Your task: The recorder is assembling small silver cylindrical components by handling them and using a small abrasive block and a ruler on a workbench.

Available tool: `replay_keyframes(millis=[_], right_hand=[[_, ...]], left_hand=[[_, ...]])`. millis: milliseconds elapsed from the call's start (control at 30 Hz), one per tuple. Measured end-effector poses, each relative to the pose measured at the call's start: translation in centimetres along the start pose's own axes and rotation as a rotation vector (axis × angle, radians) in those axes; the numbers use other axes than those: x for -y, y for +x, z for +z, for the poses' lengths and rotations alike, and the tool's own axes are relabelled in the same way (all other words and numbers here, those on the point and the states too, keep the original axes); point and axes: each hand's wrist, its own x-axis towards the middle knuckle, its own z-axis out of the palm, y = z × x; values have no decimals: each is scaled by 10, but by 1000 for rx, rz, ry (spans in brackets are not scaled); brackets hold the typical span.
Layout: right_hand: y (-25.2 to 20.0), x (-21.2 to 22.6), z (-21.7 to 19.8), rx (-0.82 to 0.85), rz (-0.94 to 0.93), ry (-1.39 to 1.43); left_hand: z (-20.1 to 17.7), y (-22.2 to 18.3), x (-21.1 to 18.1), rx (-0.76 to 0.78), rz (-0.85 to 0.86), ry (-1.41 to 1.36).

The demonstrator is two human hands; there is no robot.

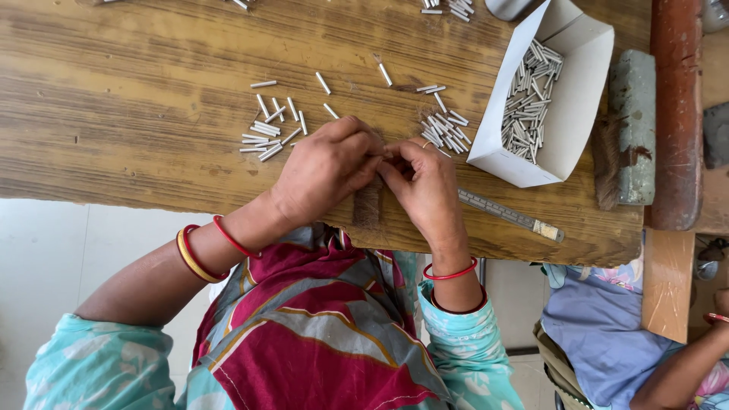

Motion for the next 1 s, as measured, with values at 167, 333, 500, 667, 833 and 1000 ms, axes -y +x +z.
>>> replay_keyframes(millis=[167,333,500,667,833,1000], right_hand=[[-7,4,-11,40,-23,496],[-18,0,-8,81,-124,692],[-26,-6,2,-107,-173,609],[-31,1,-2,-98,-157,579],[-35,-3,11,-151,-129,654],[-38,3,22,-234,-42,789]], left_hand=[[-11,4,8,128,-438,-810],[-12,1,4,322,-634,-1195],[-12,-4,-8,246,-802,-1311],[-15,-9,-13,234,-808,-1336],[-8,-12,-13,206,-840,-1370],[5,-17,-4,134,-840,-1322]])
